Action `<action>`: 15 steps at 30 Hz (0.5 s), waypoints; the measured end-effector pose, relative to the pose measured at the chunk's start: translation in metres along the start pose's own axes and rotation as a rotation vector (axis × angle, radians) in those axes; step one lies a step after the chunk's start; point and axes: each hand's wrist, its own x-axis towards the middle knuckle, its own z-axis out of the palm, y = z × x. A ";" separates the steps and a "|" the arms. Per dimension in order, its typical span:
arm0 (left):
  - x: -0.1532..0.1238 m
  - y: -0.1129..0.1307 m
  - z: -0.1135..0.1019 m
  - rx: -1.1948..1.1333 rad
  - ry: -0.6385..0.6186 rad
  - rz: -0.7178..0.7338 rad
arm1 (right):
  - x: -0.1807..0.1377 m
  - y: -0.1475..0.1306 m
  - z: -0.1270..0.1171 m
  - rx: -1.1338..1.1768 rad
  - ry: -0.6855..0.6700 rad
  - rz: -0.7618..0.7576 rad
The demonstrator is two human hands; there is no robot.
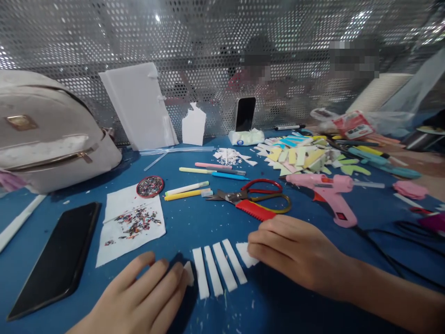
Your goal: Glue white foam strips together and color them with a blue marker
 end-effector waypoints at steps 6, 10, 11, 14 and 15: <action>-0.003 0.001 -0.001 0.005 0.037 -0.027 | 0.000 0.000 -0.002 -0.009 0.006 -0.004; -0.011 0.003 -0.003 0.038 -0.049 0.020 | 0.001 0.001 -0.002 -0.011 0.011 0.011; -0.013 0.004 -0.003 0.045 -0.070 0.026 | 0.001 0.001 -0.002 -0.014 0.012 0.013; -0.019 0.005 -0.003 0.048 -0.065 0.015 | 0.000 0.000 -0.002 -0.021 0.023 0.016; -0.021 0.006 -0.002 0.046 -0.062 0.003 | -0.001 0.000 -0.002 -0.022 0.023 0.020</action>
